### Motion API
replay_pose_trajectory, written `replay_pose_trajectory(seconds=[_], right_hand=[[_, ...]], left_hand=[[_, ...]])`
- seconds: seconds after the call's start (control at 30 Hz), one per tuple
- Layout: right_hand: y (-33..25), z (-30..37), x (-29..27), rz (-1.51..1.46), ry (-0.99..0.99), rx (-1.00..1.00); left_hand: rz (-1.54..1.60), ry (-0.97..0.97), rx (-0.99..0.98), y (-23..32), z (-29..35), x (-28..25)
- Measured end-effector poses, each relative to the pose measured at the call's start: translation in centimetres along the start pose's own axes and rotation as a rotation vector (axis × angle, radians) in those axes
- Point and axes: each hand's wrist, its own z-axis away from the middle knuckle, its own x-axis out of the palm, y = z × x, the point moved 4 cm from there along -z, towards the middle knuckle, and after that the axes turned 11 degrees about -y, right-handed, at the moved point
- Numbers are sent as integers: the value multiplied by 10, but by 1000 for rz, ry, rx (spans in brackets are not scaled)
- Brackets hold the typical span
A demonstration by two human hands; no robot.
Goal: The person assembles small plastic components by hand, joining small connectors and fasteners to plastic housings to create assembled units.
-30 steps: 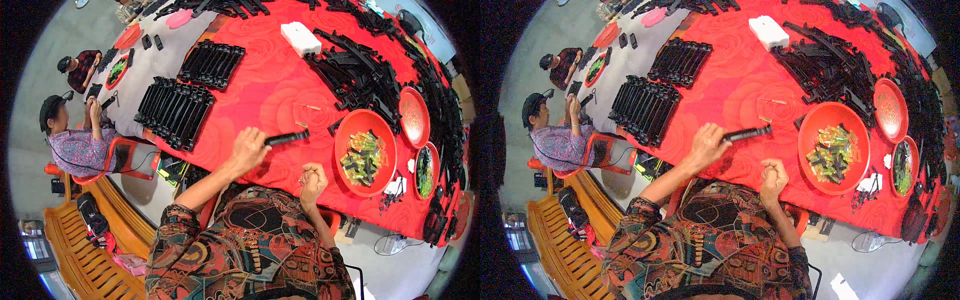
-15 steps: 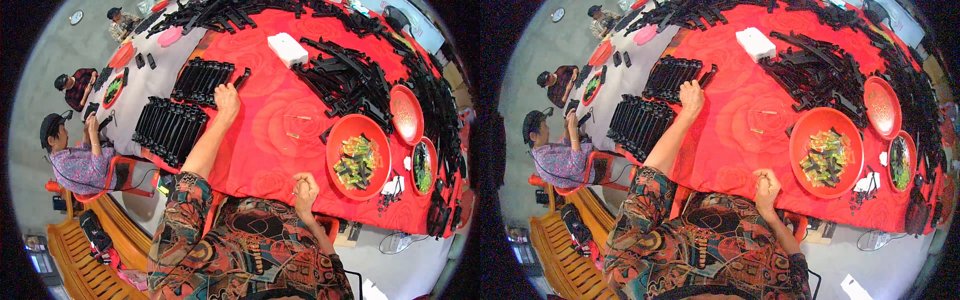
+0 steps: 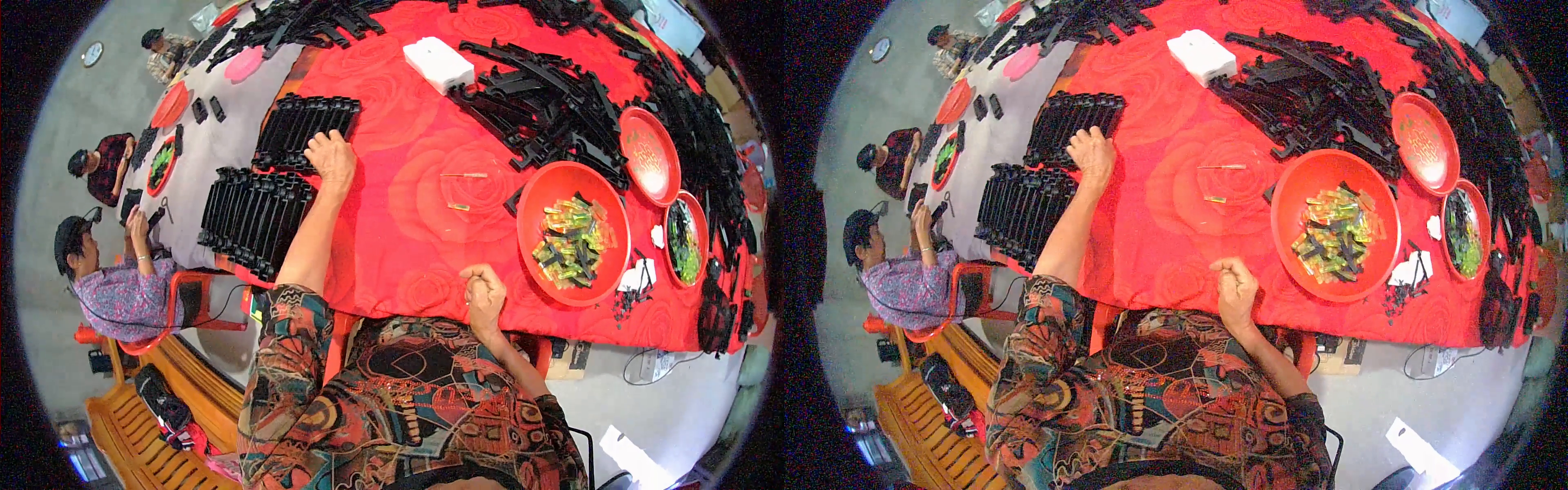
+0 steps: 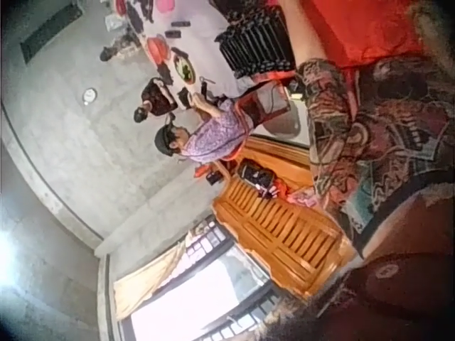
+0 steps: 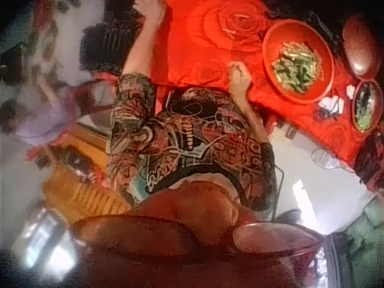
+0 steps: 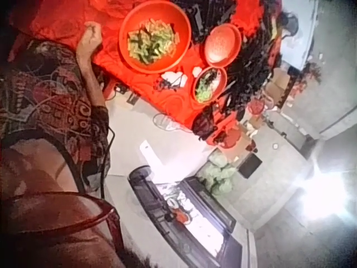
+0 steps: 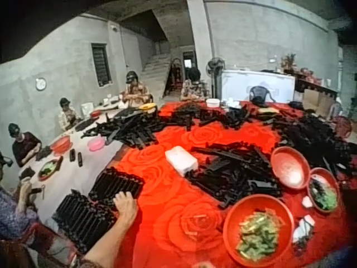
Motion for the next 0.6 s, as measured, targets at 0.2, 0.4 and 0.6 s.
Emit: replay_pose_trajectory(seconds=[0.2, 0.4, 0.6], right_hand=[[8, -6, -2, -43, -3, -4], [16, -25, -12, -407, 29, 124], [19, -28, -13, -353, -47, 100]], left_hand=[[22, 42, 54, 10, 3, -10], [240, 53, 526, 86, 2, -31], [348, 38, 849, 194, -10, -54]])
